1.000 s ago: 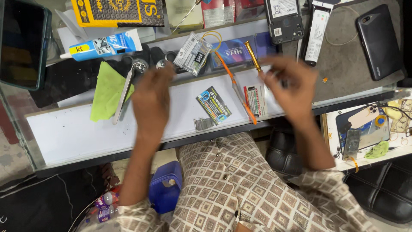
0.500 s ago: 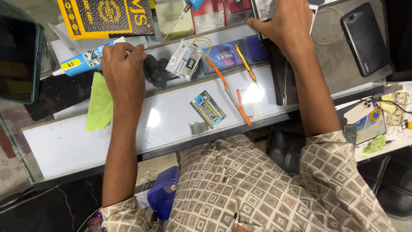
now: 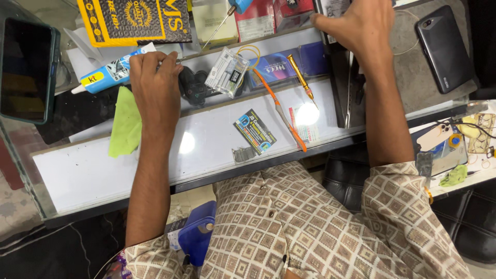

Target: The person opens a small plastic package to retrieve a circuit board component and places it into a disassembled mobile phone. They then insert a black plastic piece into the phone's top edge and use a screwdriver to secure it with screws.

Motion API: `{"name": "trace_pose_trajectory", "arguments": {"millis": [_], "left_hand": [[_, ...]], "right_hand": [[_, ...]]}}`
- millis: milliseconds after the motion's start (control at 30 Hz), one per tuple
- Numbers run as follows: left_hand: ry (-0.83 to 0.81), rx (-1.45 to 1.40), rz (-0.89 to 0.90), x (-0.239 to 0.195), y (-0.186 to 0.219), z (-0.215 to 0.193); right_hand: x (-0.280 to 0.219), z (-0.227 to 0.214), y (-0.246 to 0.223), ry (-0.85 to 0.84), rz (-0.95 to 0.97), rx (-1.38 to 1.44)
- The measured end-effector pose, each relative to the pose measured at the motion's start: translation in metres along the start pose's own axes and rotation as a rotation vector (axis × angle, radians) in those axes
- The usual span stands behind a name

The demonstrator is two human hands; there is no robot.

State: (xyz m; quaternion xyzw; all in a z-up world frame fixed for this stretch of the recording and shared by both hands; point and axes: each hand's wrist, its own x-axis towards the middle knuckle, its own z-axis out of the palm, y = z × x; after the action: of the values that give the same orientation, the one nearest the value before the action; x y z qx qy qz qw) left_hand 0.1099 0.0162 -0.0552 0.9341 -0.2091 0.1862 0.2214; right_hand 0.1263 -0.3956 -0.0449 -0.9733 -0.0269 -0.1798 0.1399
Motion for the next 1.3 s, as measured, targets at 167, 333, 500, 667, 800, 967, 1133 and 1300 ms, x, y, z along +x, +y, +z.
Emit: {"name": "trace_pose_trajectory", "arguments": {"millis": [167, 333, 500, 667, 800, 967, 1133, 1300], "left_hand": [[0.031, -0.032, 0.001, 0.002, 0.004, -0.013], [0.185, -0.680, -0.233, -0.002, 0.045, -0.016], [-0.193, -1.666, -0.508, 0.003, 0.074, 0.002], [-0.005, -1.723, -0.594, -0.024, 0.098, -0.006], [0.093, -1.725, -0.691, -0.041, 0.099, -0.016], [-0.002, -1.601, -0.649, -0.052, 0.095, -0.042], [-0.053, -1.569, -0.615, -0.060, 0.101, -0.065], [-0.054, -1.541, -0.628, -0.068, 0.101, -0.072]], "right_hand": [[-0.015, -0.035, -0.018, -0.084, -0.024, 0.131], [-0.045, -0.056, -0.079, -0.134, -0.114, 0.313], [-0.064, -0.062, -0.142, -0.227, -0.242, 0.330], [-0.080, -0.059, -0.179, -0.258, -0.234, 0.366], [-0.091, -0.058, -0.190, -0.230, -0.280, 0.399], [-0.096, -0.061, -0.184, -0.455, -0.028, 0.987], [-0.113, -0.043, -0.180, -0.599, 0.300, 1.270], [-0.135, -0.027, -0.188, -0.487, 0.363, 1.373]]}}
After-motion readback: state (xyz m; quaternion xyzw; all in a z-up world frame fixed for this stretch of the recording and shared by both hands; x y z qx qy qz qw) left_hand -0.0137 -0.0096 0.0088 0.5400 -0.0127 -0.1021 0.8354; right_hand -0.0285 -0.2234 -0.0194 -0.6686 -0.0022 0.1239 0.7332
